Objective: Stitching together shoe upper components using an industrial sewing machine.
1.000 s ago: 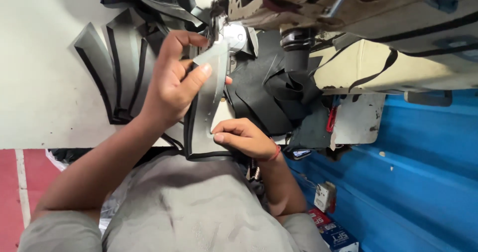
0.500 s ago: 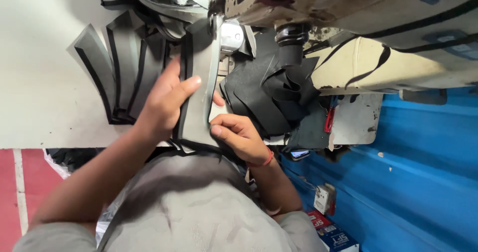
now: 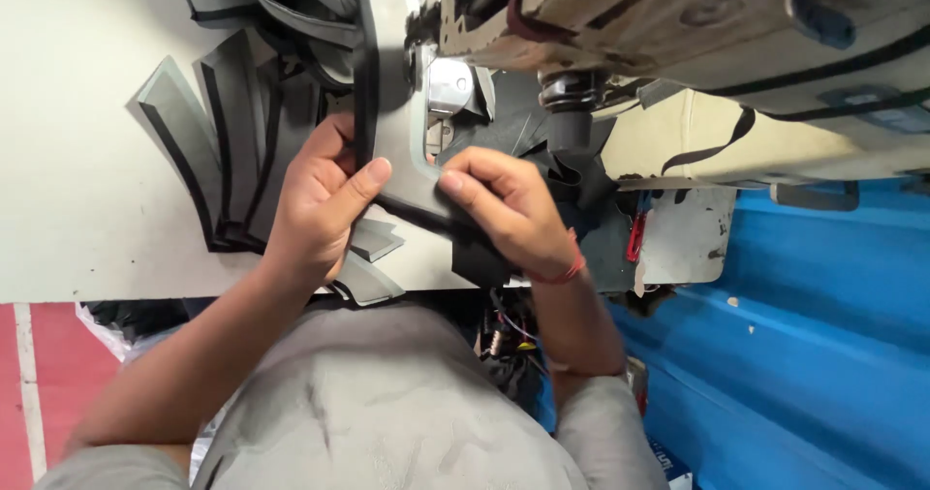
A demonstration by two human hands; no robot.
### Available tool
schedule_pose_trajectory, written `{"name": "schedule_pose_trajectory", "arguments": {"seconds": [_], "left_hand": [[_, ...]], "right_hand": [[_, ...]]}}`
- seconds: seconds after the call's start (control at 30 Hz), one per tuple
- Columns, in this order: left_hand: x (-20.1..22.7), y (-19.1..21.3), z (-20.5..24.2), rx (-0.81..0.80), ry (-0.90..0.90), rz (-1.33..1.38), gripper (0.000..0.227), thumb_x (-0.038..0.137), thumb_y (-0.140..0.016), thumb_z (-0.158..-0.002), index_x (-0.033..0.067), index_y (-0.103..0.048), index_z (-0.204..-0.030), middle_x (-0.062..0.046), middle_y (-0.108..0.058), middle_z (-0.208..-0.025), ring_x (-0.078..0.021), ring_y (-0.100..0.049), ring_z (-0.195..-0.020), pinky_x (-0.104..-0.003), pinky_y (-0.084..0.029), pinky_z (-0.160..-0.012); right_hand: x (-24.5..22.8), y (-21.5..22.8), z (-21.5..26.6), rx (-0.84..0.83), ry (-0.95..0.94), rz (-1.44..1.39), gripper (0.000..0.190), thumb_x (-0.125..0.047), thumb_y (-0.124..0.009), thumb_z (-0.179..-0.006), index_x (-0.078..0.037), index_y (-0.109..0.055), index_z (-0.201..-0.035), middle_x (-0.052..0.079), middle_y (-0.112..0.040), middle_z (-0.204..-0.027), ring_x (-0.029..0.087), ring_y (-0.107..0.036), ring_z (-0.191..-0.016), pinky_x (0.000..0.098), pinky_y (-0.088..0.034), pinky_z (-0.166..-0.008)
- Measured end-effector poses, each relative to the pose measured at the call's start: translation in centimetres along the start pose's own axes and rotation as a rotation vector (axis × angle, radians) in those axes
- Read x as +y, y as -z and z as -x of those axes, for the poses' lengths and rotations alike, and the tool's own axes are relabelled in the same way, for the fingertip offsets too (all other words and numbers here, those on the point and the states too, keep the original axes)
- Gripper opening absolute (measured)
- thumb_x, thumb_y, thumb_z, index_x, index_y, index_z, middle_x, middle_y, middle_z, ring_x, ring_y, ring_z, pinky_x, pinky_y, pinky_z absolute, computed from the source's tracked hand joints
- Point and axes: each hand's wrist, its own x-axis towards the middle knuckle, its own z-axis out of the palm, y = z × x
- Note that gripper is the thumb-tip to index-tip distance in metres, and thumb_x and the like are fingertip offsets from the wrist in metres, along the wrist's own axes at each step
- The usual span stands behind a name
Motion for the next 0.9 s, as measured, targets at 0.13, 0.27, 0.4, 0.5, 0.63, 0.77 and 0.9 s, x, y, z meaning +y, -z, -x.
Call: {"name": "schedule_pose_trajectory", "arguments": {"seconds": [0.13, 0.27, 0.4, 0.5, 0.63, 0.77, 0.9], "left_hand": [[-0.3, 0.1, -1.2, 0.088, -0.04, -0.057, 0.028, 0.002, -0.065, -0.103, -0.0003, -0.053, -0.128, -0.009, -0.067, -0.119, -0.0118, -0.064, -0.109, -0.027, -0.053, -0.099], [0.3, -0.6, -2.6, 0.181, -0.075, -0.171, 0.021, 0.004, -0.07, -0.101, 0.0023, -0.054, -0.114, -0.005, -0.069, -0.102, -0.0073, -0.065, -0.088, -0.023, -0.054, -0.076], [0.0, 0.1, -4.1, 0.174, -0.289, -0.312, 0.018, 0.003, -0.07, -0.107, 0.0004, -0.054, -0.115, -0.003, -0.069, -0.098, -0.0041, -0.063, -0.084, -0.02, -0.051, -0.072], [1.3, 0.6, -5.7, 0.113, -0.372, -0.435, 0.014, 0.0, -0.067, -0.11, -0.0026, -0.056, -0.118, -0.004, -0.07, -0.096, -0.0025, -0.063, -0.085, -0.017, -0.048, -0.074], [3.4, 0.5, -7.3, 0.039, -0.306, -0.469, 0.013, 0.0, -0.065, -0.107, -0.0029, -0.058, -0.117, -0.002, -0.07, -0.093, -0.0006, -0.06, -0.081, -0.017, -0.044, -0.071], [3.5, 0.7, -7.4, 0.002, -0.268, -0.479, 0.012, 0.001, -0.065, -0.107, -0.0026, -0.058, -0.116, 0.0, -0.066, -0.089, 0.0014, -0.053, -0.075, -0.017, -0.039, -0.068], [3.3, 0.6, -7.5, -0.009, -0.277, -0.429, 0.012, 0.003, -0.066, -0.108, -0.0025, -0.058, -0.115, 0.001, -0.067, -0.092, 0.0015, -0.054, -0.078, -0.017, -0.04, -0.071]], "right_hand": [[-1.1, 1.7, -1.7, -0.009, 0.005, 0.141, 0.016, -0.013, -0.061, -0.106, 0.001, -0.067, -0.101, -0.006, -0.059, -0.085, 0.003, -0.05, -0.081, 0.0217, -0.044, -0.072], [-0.8, 2.0, -2.5, 0.053, 0.083, 0.236, 0.016, -0.013, -0.063, -0.107, 0.001, -0.067, -0.101, -0.004, -0.056, -0.085, 0.005, -0.048, -0.08, 0.0226, -0.041, -0.07], [1.2, -0.1, -2.4, 0.24, 0.149, 0.208, 0.016, -0.012, -0.063, -0.108, 0.001, -0.067, -0.1, -0.004, -0.057, -0.084, 0.004, -0.047, -0.078, 0.0225, -0.041, -0.069], [2.9, -3.8, -2.3, 0.412, 0.258, 0.15, 0.017, -0.012, -0.061, -0.11, 0.001, -0.067, -0.102, -0.004, -0.06, -0.086, 0.004, -0.051, -0.082, 0.0224, -0.044, -0.073], [4.5, -6.2, -2.9, 0.537, 0.281, 0.019, 0.019, -0.013, -0.059, -0.111, 0.002, -0.067, -0.103, -0.005, -0.057, -0.087, 0.004, -0.048, -0.081, 0.0216, -0.042, -0.072], [4.6, -6.2, -3.0, 0.543, 0.303, -0.064, 0.02, -0.014, -0.056, -0.112, 0.002, -0.066, -0.106, -0.005, -0.057, -0.091, 0.003, -0.046, -0.083, 0.0203, -0.04, -0.075], [5.0, -5.8, -3.0, 0.518, 0.304, -0.094, 0.019, -0.013, -0.057, -0.112, 0.002, -0.066, -0.107, -0.006, -0.055, -0.091, 0.003, -0.044, -0.083, 0.0197, -0.038, -0.074]]}}
